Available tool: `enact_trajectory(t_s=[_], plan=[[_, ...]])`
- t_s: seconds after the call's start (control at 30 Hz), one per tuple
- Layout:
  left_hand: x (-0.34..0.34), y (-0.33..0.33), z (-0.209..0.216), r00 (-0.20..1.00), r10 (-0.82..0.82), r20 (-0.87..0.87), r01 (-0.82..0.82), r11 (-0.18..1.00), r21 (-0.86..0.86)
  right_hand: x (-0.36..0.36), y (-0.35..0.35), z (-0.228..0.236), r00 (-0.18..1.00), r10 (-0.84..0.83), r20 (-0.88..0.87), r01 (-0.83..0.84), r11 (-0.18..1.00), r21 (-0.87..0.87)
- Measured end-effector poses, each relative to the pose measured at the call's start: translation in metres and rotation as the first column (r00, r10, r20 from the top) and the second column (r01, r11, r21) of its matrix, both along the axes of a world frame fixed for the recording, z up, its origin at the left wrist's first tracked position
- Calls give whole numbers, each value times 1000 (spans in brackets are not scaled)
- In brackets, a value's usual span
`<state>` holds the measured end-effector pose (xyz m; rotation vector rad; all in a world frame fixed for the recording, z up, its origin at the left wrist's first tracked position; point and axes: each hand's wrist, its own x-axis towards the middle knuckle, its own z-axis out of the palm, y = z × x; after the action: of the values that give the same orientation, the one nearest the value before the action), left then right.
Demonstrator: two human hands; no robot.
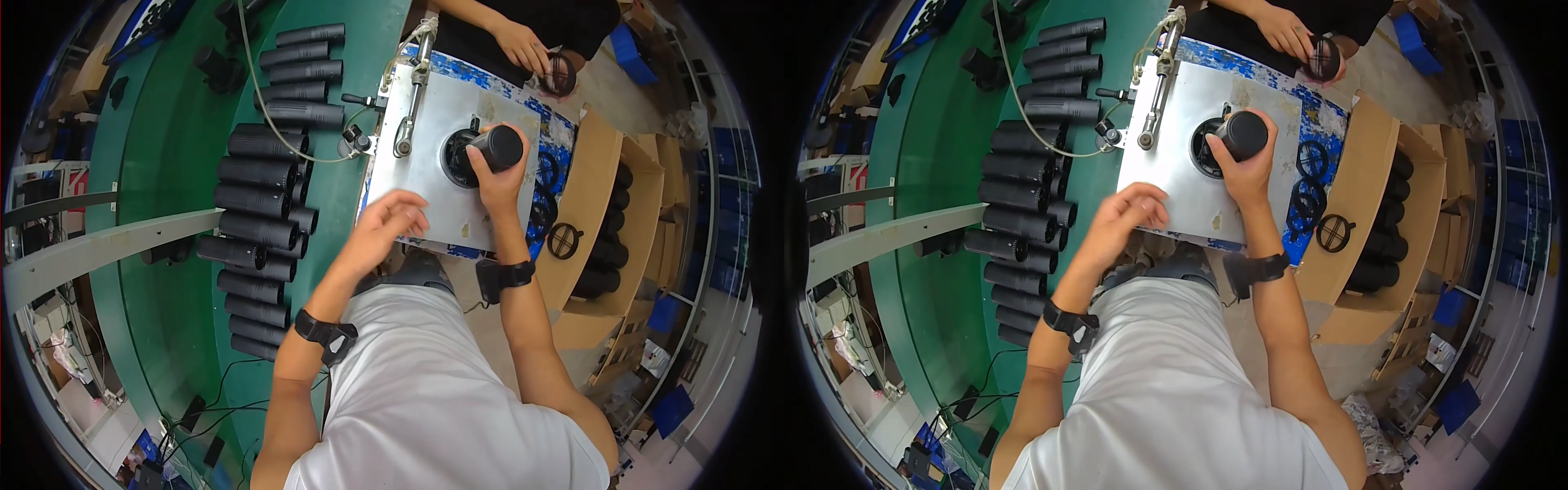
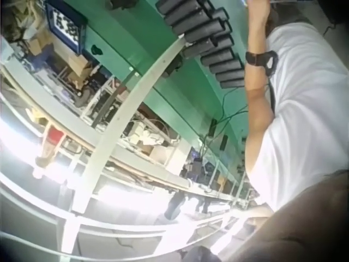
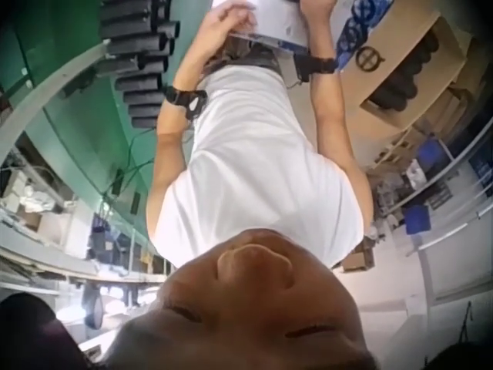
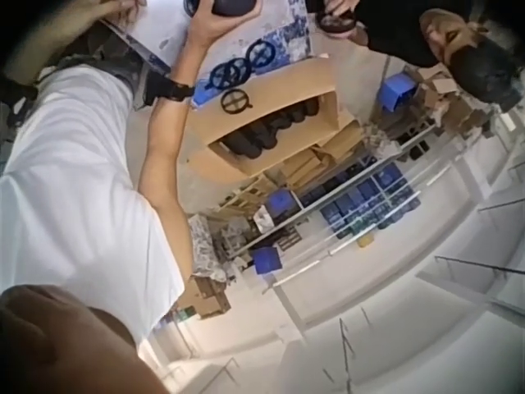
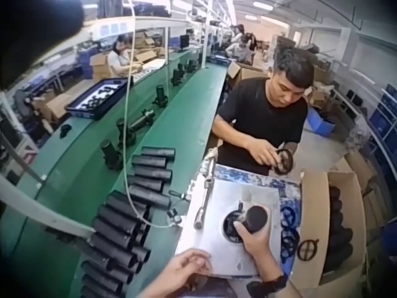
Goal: The person picks up a black plastic housing, places it into a metal fixture, and presses down on it. They then remove the housing from the fixture and place it onto a green conveyor belt, repeating this process several times.
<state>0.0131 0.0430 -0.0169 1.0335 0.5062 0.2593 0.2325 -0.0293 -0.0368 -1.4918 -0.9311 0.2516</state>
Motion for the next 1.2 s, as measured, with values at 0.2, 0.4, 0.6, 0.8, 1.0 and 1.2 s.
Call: enact_trajectory(t_s=[0.2,0.4,0.6,0.8,1.0,1.2], plan=[[35,99,2,967,254,29,-236,842,485,-17,11,-25,898,-395,193,386,919,86],[86,184,-75,800,523,-294,285,100,953,-19,14,-29,912,-361,196,349,932,93],[91,184,-70,609,340,-716,546,475,690,-14,9,-29,914,-356,196,344,934,97],[52,166,-60,838,382,-390,174,490,854,-18,7,9,964,-258,62,261,965,-40],[8,102,77,835,417,359,-436,102,894,-44,13,140,966,-215,147,137,900,413],[-39,31,116,907,308,287,-345,152,926,-126,38,166,853,520,31,-521,848,101]])
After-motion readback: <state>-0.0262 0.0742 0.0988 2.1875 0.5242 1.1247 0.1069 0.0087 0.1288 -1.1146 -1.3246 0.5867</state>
